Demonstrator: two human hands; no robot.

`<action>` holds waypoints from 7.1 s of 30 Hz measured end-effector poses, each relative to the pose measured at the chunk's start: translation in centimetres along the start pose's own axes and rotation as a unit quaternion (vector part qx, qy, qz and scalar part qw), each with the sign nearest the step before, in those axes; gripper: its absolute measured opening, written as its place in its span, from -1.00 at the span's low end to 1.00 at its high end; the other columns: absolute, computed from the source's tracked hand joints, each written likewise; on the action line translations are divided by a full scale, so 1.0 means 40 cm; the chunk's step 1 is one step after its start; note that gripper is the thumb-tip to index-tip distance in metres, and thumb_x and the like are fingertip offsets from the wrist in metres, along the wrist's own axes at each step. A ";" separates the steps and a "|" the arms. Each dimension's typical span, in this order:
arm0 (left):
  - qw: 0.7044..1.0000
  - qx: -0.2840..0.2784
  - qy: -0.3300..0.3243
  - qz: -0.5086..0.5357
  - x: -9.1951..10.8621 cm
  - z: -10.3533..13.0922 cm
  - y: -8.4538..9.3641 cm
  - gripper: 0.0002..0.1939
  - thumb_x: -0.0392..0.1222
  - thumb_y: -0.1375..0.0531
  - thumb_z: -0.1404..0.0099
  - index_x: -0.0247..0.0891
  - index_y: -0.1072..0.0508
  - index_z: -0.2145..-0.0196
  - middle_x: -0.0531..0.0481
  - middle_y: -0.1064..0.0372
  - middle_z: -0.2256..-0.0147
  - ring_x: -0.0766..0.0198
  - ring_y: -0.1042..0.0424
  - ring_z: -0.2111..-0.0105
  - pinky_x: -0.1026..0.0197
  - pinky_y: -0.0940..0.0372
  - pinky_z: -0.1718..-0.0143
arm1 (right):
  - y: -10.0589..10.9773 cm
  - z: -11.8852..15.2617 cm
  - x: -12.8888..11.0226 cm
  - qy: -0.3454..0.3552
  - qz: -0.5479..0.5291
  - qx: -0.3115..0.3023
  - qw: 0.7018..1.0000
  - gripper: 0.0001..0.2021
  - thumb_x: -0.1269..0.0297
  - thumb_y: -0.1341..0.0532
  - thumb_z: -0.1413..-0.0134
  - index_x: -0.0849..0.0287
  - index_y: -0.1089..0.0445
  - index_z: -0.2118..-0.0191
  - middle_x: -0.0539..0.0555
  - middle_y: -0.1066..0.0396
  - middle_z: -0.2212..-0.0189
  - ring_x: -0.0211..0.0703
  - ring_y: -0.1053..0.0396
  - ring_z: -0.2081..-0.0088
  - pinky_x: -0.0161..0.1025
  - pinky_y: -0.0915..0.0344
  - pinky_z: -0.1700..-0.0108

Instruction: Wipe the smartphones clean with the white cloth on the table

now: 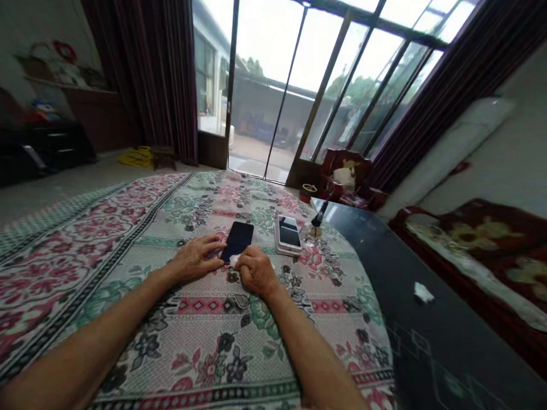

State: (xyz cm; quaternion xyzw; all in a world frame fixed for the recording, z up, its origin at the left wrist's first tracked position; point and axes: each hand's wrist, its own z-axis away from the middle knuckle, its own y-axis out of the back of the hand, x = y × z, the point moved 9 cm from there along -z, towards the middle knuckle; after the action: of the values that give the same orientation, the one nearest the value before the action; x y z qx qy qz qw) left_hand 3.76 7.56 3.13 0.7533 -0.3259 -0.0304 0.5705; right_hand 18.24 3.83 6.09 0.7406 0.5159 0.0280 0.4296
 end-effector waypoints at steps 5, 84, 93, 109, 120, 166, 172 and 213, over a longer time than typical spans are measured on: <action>1.000 0.008 -0.010 -0.006 0.009 0.005 0.003 -0.57 0.02 -0.19 -0.22 -0.13 -0.43 -0.03 -0.10 -0.24 -0.15 0.06 -0.24 -0.12 0.01 -0.13 -0.13 | -0.001 -0.002 0.003 -0.007 0.009 -0.003 1.000 -0.73 0.60 -0.05 0.10 0.18 -0.45 0.49 0.06 -0.35 0.42 -0.19 -0.30 0.30 -0.26 -0.24 0.20; 0.999 0.017 -0.038 0.019 -0.002 -0.003 -0.003 -0.60 -0.09 -0.24 -0.17 -0.09 -0.47 0.01 -0.07 -0.31 -0.10 0.08 -0.29 -0.09 0.06 -0.19 -0.11 | -0.066 -0.064 -0.023 0.022 0.070 -0.072 0.995 -0.76 0.60 -0.14 0.12 0.15 -0.49 0.50 0.03 -0.38 0.47 -0.22 -0.29 0.38 -0.28 -0.22 0.27; 0.999 0.016 -0.030 0.034 -0.002 -0.002 -0.001 -0.59 -0.11 -0.24 -0.16 -0.09 -0.47 0.01 -0.08 -0.31 -0.10 0.05 -0.29 -0.10 0.03 -0.19 -0.11 | -0.052 -0.068 -0.012 -0.023 -0.043 -0.075 0.996 -0.72 0.62 -0.09 0.16 0.16 -0.48 0.55 -0.01 -0.42 0.51 -0.28 -0.35 0.42 -0.35 -0.25 0.33; 1.000 0.008 -0.004 0.023 -0.006 0.000 -0.005 -0.58 0.00 -0.21 -0.20 -0.06 -0.45 -0.02 -0.08 -0.26 -0.13 0.03 -0.28 -0.09 -0.02 -0.18 -0.10 | -0.072 -0.176 0.153 -0.081 0.136 -0.022 0.987 -0.68 0.64 -0.11 0.06 0.16 -0.52 0.30 0.11 -0.49 0.28 -0.10 -0.39 0.20 -0.16 -0.26 0.06; 1.000 -0.002 -0.010 0.028 -0.009 -0.003 -0.007 -0.56 0.01 -0.21 -0.19 -0.12 -0.45 -0.02 -0.09 -0.25 -0.14 0.06 -0.26 -0.11 0.03 -0.14 -0.13 | -0.005 -0.061 0.064 -0.140 0.031 -0.084 0.986 -0.70 0.58 -0.09 0.14 0.17 -0.54 0.41 0.04 -0.52 0.39 -0.23 -0.40 0.33 -0.30 -0.28 0.21; 0.995 0.022 -0.097 -0.007 0.082 0.009 0.041 -0.71 -0.08 -0.18 -0.20 -0.26 -0.49 0.17 -0.14 -0.41 0.07 0.08 -0.34 0.01 0.06 -0.20 -0.07 | 0.023 -0.030 0.151 -0.284 0.079 -0.077 0.952 -0.65 0.49 -0.08 0.04 0.17 -0.55 0.20 0.01 -0.54 0.40 -0.21 -0.41 0.35 -0.32 -0.27 0.22; 0.994 -0.007 -0.100 -0.040 0.104 0.008 0.037 -0.79 -0.03 -0.17 -0.21 -0.20 -0.49 0.34 -0.08 -0.42 0.22 0.09 -0.36 0.14 0.02 -0.22 0.02 | 0.018 -0.036 0.156 -0.298 0.054 -0.073 0.950 -0.64 0.49 -0.08 0.06 0.16 -0.56 0.20 0.00 -0.53 0.41 -0.23 -0.38 0.39 -0.33 -0.26 0.26; 0.994 -0.091 -0.002 -0.060 0.005 -0.029 0.040 -0.40 0.02 -0.18 -0.15 -0.11 -0.27 -0.14 -0.17 -0.19 -0.18 -0.07 -0.20 -0.14 -0.13 -0.07 -0.13 | 0.052 -0.051 0.161 -0.307 0.060 0.011 0.950 -0.69 0.53 -0.12 0.03 0.18 -0.54 0.21 0.10 -0.53 0.18 -0.13 -0.43 0.12 -0.25 -0.25 0.00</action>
State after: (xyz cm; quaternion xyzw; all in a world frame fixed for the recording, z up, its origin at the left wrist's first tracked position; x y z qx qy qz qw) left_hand 3.69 8.22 5.00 0.7162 -0.2766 -0.0959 0.6335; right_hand 21.80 9.94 6.15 0.7475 0.3143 -0.1807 0.5567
